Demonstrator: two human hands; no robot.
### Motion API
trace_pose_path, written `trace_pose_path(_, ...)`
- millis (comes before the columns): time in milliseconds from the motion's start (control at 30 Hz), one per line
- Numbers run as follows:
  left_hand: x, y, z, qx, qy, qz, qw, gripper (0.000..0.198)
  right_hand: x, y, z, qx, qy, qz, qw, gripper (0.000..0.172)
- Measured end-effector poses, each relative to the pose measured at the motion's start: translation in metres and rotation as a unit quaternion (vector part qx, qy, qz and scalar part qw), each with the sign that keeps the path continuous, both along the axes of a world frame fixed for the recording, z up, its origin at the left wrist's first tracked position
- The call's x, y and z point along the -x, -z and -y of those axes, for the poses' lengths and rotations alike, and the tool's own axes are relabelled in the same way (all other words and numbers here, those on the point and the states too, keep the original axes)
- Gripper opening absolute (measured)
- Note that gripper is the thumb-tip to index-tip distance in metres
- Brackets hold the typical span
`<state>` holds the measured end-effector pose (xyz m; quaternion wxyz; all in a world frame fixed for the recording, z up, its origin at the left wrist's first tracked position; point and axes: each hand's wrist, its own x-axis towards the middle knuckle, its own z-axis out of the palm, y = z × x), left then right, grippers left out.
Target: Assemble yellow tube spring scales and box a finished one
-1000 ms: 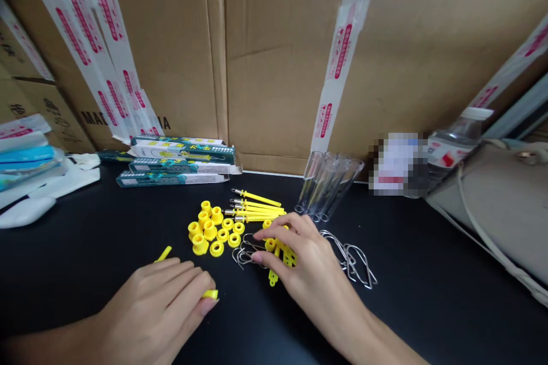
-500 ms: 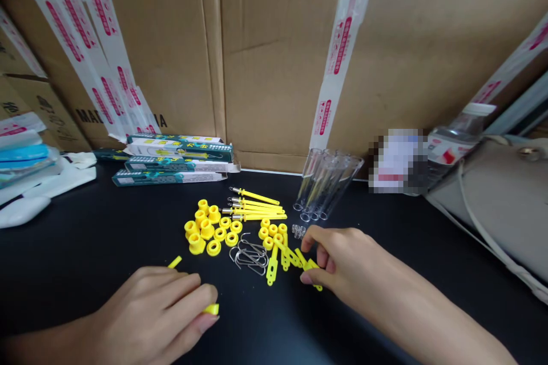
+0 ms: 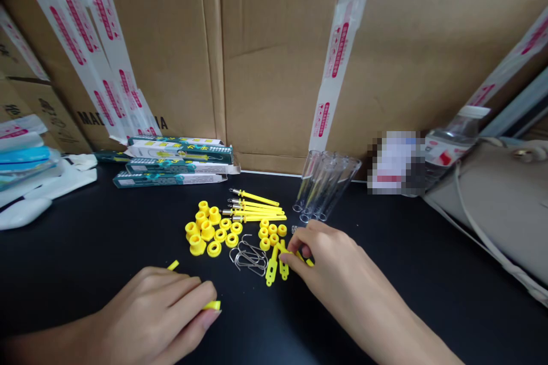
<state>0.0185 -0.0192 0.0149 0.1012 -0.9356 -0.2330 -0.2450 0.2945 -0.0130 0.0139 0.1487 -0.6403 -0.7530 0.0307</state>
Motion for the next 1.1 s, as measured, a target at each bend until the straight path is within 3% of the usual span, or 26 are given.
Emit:
trace_pose_path(267,0.000,0.002,0.000,0.004,0.000,0.008,1.000,0.050,-0.004,-0.017,-0.002,0.049,0.062,0.008,0.997,0.031)
trace_pose_path(467,0.001,0.000,0.001,0.009,0.001,0.009,1.000,0.050,-0.017,-0.035,-0.001,0.038,0.034,-0.027,0.998,0.019)
trace_pose_path(567,0.000,-0.001,0.001,0.011,-0.003,0.003,1.000,0.051,-0.016,-0.042,0.003,0.090,0.051,0.009,0.995,0.004)
trace_pose_path(600,0.000,-0.001,0.001,0.010,-0.007,0.003,1.000,0.052,-0.015,-0.043,0.005,0.114,0.058,0.020,0.992,0.009)
trace_pose_path(767,0.000,-0.001,0.001,0.012,-0.009,0.003,1.000,0.052,-0.009,-0.031,0.006,0.170,0.060,0.001,0.984,0.027)
trace_pose_path(900,0.000,0.000,0.002,0.015,-0.017,0.016,1.000,0.047,-0.013,-0.013,-0.001,0.118,0.047,-0.088,0.988,0.026)
trace_pose_path(1100,-0.001,0.003,0.002,0.028,-0.025,0.035,0.999,0.030,-0.017,0.001,-0.005,0.096,0.033,-0.129,0.986,0.023)
